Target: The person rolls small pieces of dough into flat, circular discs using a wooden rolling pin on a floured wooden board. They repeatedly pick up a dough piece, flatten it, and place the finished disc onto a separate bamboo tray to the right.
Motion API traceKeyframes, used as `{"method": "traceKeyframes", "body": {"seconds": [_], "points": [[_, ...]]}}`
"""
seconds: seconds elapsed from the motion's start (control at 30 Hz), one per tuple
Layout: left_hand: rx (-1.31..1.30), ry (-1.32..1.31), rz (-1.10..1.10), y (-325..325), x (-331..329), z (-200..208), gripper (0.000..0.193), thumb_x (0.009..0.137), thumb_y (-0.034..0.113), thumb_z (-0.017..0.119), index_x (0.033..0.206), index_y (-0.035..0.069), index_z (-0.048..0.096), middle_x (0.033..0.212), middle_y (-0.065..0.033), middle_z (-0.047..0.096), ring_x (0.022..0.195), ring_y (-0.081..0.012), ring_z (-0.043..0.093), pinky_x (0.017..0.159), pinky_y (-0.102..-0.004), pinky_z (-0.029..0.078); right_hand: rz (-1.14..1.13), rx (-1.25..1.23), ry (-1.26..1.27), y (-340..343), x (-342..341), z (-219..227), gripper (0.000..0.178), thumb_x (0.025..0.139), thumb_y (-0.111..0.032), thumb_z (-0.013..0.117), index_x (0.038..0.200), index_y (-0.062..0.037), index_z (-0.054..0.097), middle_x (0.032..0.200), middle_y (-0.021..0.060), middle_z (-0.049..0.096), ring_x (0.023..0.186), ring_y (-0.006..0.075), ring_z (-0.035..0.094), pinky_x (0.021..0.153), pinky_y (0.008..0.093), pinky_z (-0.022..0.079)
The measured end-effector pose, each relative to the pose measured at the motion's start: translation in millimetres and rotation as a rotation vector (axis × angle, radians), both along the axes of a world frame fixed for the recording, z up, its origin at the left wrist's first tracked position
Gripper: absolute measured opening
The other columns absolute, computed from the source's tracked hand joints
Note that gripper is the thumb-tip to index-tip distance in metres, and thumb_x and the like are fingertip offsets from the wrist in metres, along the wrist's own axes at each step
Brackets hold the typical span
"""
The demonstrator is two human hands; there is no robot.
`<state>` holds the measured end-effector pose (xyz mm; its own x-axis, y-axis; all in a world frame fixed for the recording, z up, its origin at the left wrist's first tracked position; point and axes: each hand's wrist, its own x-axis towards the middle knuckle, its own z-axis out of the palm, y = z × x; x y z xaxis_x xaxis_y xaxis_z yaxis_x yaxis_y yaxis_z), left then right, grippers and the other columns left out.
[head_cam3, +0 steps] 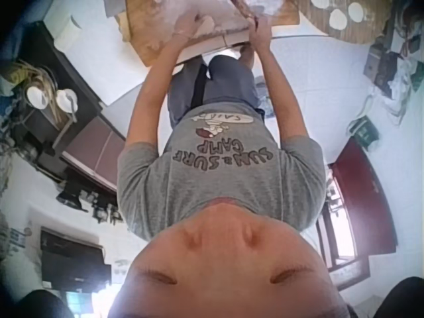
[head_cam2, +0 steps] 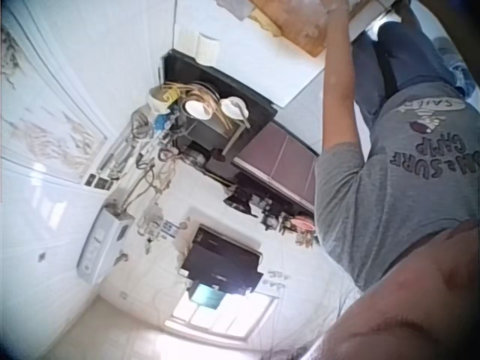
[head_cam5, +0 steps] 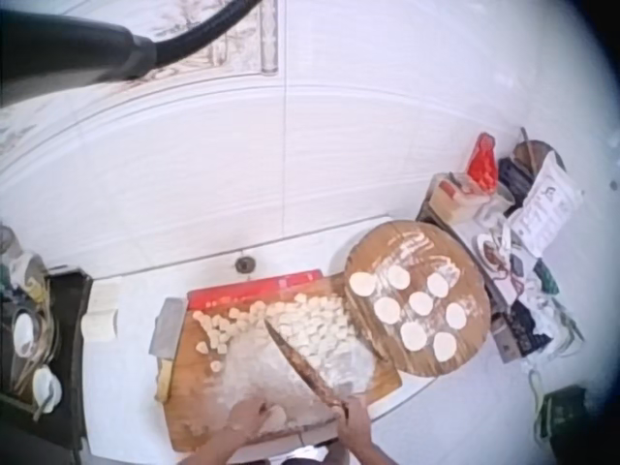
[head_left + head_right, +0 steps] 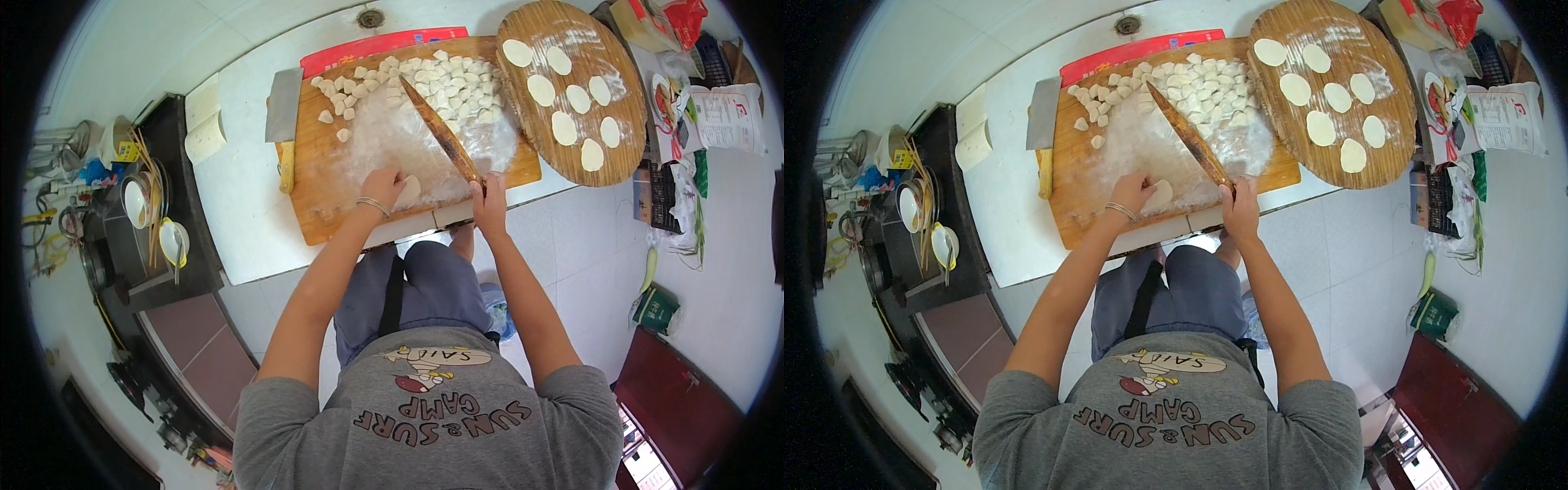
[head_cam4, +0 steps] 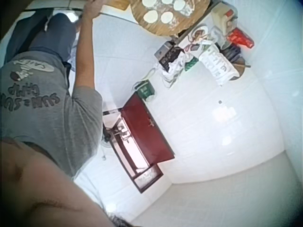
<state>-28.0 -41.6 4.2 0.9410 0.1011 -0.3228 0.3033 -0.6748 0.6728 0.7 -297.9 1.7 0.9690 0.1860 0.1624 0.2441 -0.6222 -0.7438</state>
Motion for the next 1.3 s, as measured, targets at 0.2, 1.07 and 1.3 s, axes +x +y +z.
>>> {"method": "traceKeyframes", "body": {"seconds": [0.2, 1.07, 1.3], "points": [[-0.186, -0.092, 0.213, 36.0, -42.1, 12.6, 0.018, 0.084, 0.014, 0.065, 0.099, 0.004, 0.066, 0.082, -0.0147, 0.068, 0.078, -0.0296, 0.067, 0.072, -0.0367, 0.053, 0.004, -0.012, -0.025, -2.9, -2.7, 1.0, 0.026, 0.091, -0.022, 0.061, 0.105, -0.0006, 0.054, 0.109, 0.0206, 0.052, 0.097, 0.0402, 0.056, 0.08, 0.0436, 0.048], [-0.045, -0.29, 0.32, -14.3, 7.0, -8.7, 0.026, 0.087, 0.011, 0.062, 0.111, 0.002, 0.06, 0.108, -0.0179, 0.062, 0.087, -0.0306, 0.063, 0.077, -0.0393, 0.051, -0.028, -0.023, 0.041, -26.7, -2.6, 6.7, 0.03, 0.091, -0.025, 0.061, 0.104, 0.0004, 0.054, 0.109, 0.0214, 0.052, 0.099, 0.0401, 0.055, 0.082, 0.0436, 0.047], [0.516, -0.384, -0.082, 17.9, -37.5, -4.6, 0.059, 0.092, 0.028, 0.056, 0.144, 0.007, 0.036, 0.153, -0.017, 0.029, 0.136, -0.037, 0.034, 0.11, -0.0497, 0.03, 0.347, -0.394, 0.171, -5.6, 11.4, 12.2, 0.043, 0.088, -0.041, 0.062, 0.106, -0.003, 0.056, 0.116, 0.019, 0.054, 0.103, 0.0373, 0.057, 0.083, 0.0428, 0.049]]}}
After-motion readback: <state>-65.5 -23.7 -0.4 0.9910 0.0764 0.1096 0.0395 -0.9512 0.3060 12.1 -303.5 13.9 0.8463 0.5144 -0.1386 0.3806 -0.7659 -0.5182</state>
